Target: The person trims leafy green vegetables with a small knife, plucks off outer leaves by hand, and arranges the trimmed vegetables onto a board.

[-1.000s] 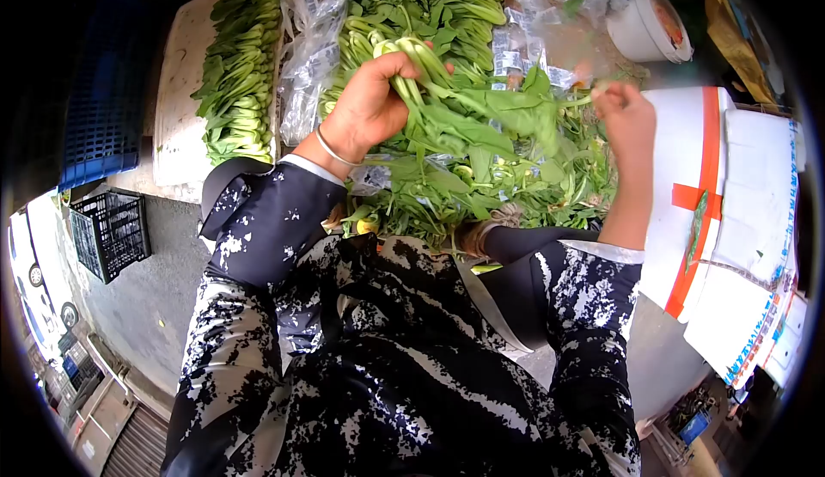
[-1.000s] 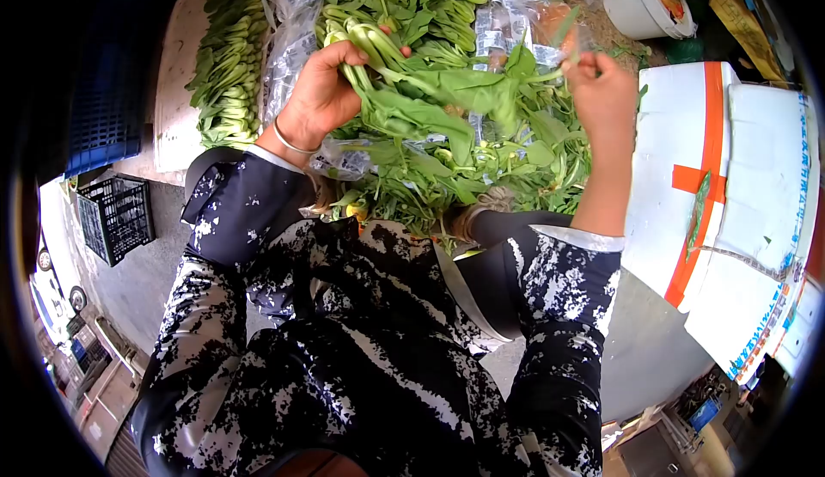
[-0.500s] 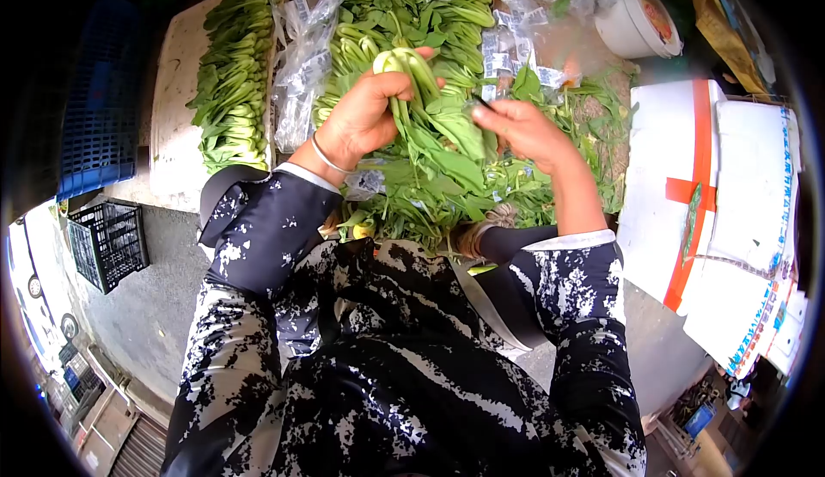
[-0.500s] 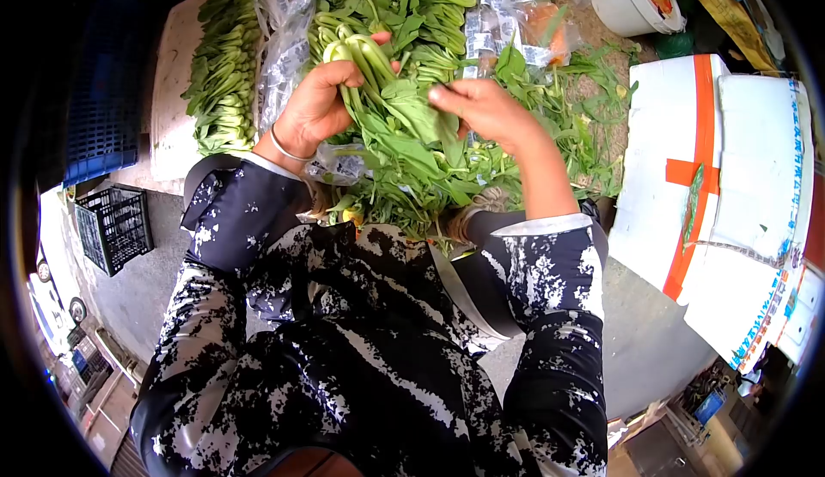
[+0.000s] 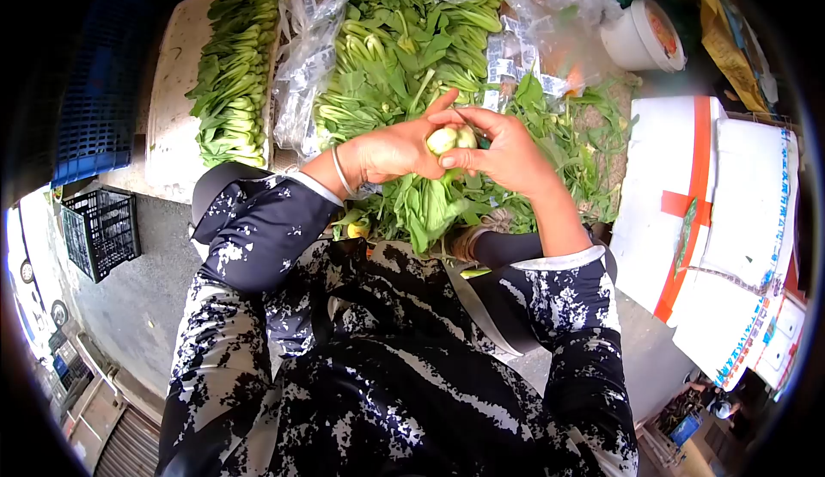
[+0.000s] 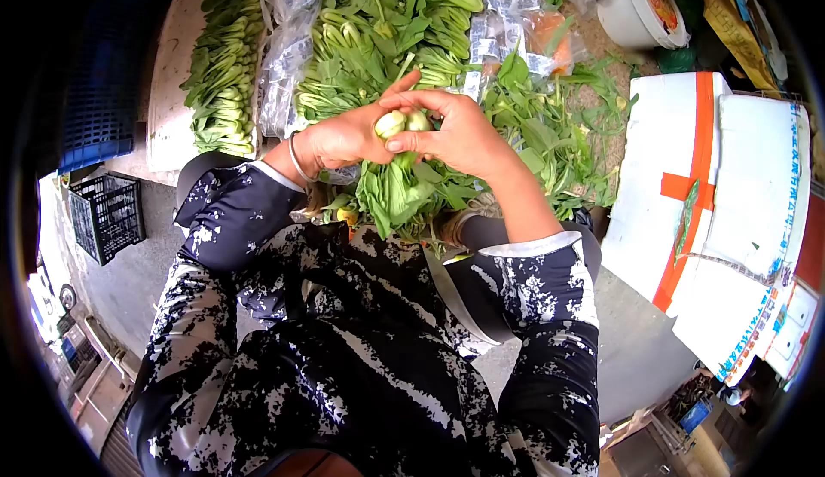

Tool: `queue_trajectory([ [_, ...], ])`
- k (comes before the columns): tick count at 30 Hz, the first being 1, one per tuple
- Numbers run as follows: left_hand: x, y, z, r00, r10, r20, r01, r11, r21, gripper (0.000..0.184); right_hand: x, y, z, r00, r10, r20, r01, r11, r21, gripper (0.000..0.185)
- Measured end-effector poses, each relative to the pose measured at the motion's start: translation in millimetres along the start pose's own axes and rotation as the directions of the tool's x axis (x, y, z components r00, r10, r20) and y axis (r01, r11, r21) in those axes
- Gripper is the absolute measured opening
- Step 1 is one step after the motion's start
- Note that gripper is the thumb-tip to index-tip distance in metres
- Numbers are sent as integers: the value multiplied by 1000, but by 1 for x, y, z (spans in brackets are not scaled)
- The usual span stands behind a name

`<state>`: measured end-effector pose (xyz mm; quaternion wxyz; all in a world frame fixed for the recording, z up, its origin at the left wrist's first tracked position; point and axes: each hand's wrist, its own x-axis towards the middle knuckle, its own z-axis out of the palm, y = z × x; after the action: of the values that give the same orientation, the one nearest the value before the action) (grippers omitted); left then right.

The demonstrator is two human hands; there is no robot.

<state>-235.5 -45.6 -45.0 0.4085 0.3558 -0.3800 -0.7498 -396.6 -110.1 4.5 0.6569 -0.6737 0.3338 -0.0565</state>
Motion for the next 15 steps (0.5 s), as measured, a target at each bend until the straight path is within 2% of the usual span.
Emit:
queue_trajectory([
  [1, -1, 0, -2, 1000, 3, 17, -2, 999, -35, 103, -2, -4, 0, 1000, -7, 7, 7, 1000, -6, 45],
  [2, -2, -2, -3, 999, 5, 33, -3, 998, -70, 104, -2, -6, 1, 999, -46, -29, 42, 994, -100, 43],
  [3, -4, 3, -2, 994, -25, 102, 42, 983, -176, 103, -2, -9, 2, 994, -92, -51, 81, 978, -194, 41],
  [4, -8, 8, -3, 986, -41, 159, 85, 957, -276, 103, -3, -11, 6, 991, -122, -58, 108, 974, -199, 38],
  [6, -6, -6, -10, 980, -9, 198, 58, 968, -243, 102, -2, 1, 13, 969, -234, -79, 211, 950, -232, 36],
  [7, -7, -10, -8, 977, -25, 210, 88, 951, -296, 102, -1, 3, 17, 955, -276, -106, 248, 943, -221, 35],
  [9, 1, -24, -10, 985, -30, 169, 72, 966, -248, 104, -4, -3, 13, 980, -146, -134, 97, 945, -314, 33],
  [10, -4, -2, -4, 988, -63, 142, 98, 961, -258, 108, -6, -10, 7, 965, -197, -171, 123, 921, -370, 32],
  [11, -1, 0, -8, 990, 28, 138, -1, 982, -191, 113, -10, -16, -2, 946, -245, -213, 135, 894, -427, 31],
  [12, -6, 15, -11, 997, 78, 26, -79, 996, 44, 114, -17, -18, -18, 937, -235, -259, 142, 933, -330, 31],
  [13, -11, 34, -13, 987, 146, -67, -122, 952, 280, 116, -24, -16, -35, 927, -213, -309, 145, 963, -227, 31],
  [14, -14, 44, -18, 960, 235, -151, -176, 929, 325, 117, -19, -15, -52, 907, -43, -419, -75, 962, -261, 32],
  [15, -15, 49, -20, 922, 304, -239, -280, 951, 128, 110, -17, -12, -68, 837, 116, -535, -296, 918, -265, 34],
])
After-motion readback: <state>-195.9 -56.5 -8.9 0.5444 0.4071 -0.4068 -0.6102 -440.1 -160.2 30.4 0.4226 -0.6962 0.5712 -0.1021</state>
